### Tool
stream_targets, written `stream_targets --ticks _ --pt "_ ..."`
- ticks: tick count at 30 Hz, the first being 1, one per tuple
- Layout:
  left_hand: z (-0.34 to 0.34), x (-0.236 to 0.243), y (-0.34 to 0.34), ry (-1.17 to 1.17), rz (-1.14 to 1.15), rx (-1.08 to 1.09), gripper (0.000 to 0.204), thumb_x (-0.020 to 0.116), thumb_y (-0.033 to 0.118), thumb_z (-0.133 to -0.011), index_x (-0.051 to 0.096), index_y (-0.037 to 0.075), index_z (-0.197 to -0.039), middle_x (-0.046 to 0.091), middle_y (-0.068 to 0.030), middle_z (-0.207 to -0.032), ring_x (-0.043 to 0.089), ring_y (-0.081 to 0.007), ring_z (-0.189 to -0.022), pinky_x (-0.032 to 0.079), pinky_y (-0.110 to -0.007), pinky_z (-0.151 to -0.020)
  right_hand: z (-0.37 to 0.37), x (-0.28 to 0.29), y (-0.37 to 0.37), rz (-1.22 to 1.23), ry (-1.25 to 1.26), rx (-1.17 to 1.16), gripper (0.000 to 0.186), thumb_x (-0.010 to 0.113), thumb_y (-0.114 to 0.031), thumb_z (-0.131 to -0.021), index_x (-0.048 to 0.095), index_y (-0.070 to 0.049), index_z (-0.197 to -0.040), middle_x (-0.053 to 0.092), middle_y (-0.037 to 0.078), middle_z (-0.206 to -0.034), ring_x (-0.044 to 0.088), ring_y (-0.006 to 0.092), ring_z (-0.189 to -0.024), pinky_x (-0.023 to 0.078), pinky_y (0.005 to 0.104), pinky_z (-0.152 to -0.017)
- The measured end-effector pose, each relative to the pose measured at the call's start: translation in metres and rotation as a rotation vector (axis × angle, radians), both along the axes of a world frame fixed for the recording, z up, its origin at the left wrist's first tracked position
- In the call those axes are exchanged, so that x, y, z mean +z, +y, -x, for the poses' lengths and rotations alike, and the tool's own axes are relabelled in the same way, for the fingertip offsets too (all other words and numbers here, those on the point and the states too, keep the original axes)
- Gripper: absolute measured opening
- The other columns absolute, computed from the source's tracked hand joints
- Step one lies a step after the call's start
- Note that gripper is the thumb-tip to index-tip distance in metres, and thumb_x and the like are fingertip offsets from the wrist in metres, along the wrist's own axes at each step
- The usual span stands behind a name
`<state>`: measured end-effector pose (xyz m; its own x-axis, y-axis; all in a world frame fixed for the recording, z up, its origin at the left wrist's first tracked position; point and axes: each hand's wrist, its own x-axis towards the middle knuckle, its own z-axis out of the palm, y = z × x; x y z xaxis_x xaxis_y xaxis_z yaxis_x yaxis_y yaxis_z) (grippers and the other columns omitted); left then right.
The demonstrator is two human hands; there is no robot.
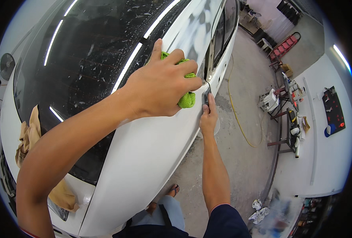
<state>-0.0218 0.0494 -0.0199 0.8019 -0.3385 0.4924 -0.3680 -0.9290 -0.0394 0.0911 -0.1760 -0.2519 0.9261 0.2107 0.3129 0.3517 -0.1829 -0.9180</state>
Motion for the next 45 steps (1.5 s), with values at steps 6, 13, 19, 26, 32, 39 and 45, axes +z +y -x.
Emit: stream_targets --ticks 6,13,19,26,32,39,45 --pt "0.001 0.000 -0.001 -0.003 -0.028 0.005 0.033 0.081 0.016 -0.079 0.076 0.015 -0.112 0.065 -0.0059 -0.123 0.057 -0.0318 -0.127 0.031 -0.079 -0.117 0.027 -0.044 -0.029 -0.004 -0.267 0.240 0.054 0.054 0.009 -0.097 0.062 -0.004 -0.149 0.046 0.021 -0.165 0.042 0.0387 -0.155 0.028 0.0461 -0.128" --pt "0.001 0.000 -0.003 -0.024 -0.028 0.024 0.033 0.080 0.019 -0.081 0.076 0.015 -0.114 0.065 -0.0063 -0.121 0.057 -0.0313 -0.127 0.033 -0.080 -0.116 0.022 -0.047 -0.030 0.082 -0.302 0.234 0.057 0.053 0.010 -0.098 0.056 -0.002 -0.154 0.047 0.022 -0.165 0.041 0.0366 -0.156 0.033 0.0428 -0.126" --pt "0.001 0.004 -0.006 0.065 -0.002 0.013 0.055 0.082 0.055 -0.082 0.074 0.013 -0.116 0.065 -0.0073 -0.127 0.055 -0.0338 -0.131 0.034 -0.081 -0.114 0.013 -0.025 -0.019 0.258 -0.274 0.057 0.057 0.057 0.009 -0.097 0.057 -0.001 -0.153 0.047 0.022 -0.164 0.045 0.0355 -0.153 0.033 0.0425 -0.126" --pt "-0.001 0.009 -0.022 0.024 -0.051 0.222 0.056 0.091 0.044 -0.075 0.060 0.015 -0.112 0.056 -0.0058 -0.130 0.048 -0.0327 -0.136 0.028 -0.072 -0.123 0.039 -0.020 -0.012 0.128 -0.335 -0.003 0.051 0.063 -0.004 -0.103 0.059 -0.008 -0.153 0.052 0.024 -0.157 0.053 0.0415 -0.139 0.043 0.0467 -0.118" --pt "0.002 -0.032 -0.084 -0.219 -0.179 0.669 0.079 0.082 0.011 -0.079 0.054 0.024 -0.152 0.032 -0.0055 -0.172 0.022 -0.0352 -0.161 0.013 -0.064 -0.130 0.068 -0.067 -0.117 0.055 -0.260 0.176 0.052 0.073 -0.021 -0.101 0.059 -0.002 -0.147 0.056 0.022 -0.149 0.052 0.0435 -0.136 0.040 0.0504 -0.118" --pt "-0.038 -0.173 -0.181 -0.020 -0.058 0.913 0.088 0.084 0.040 -0.083 0.047 0.030 -0.162 0.023 -0.0162 -0.176 0.012 -0.0518 -0.162 0.014 -0.070 -0.127 0.017 -0.155 -0.412 0.179 0.064 -0.072 0.051 0.069 -0.022 -0.104 0.055 0.002 -0.147 0.059 0.022 -0.138 0.059 0.0370 -0.127 0.047 0.0441 -0.109" --pt "-0.161 -0.290 -0.220 0.034 -0.322 0.595 0.053 0.075 0.023 -0.086 0.068 0.020 -0.138 0.045 -0.0143 -0.164 0.029 -0.0468 -0.158 0.024 -0.061 -0.128 0.085 -0.150 -0.713 0.977 0.620 -0.520 0.057 0.068 -0.047 -0.102 0.064 -0.009 -0.144 0.066 0.023 -0.143 0.062 0.0444 -0.132 0.050 0.0466 -0.109"
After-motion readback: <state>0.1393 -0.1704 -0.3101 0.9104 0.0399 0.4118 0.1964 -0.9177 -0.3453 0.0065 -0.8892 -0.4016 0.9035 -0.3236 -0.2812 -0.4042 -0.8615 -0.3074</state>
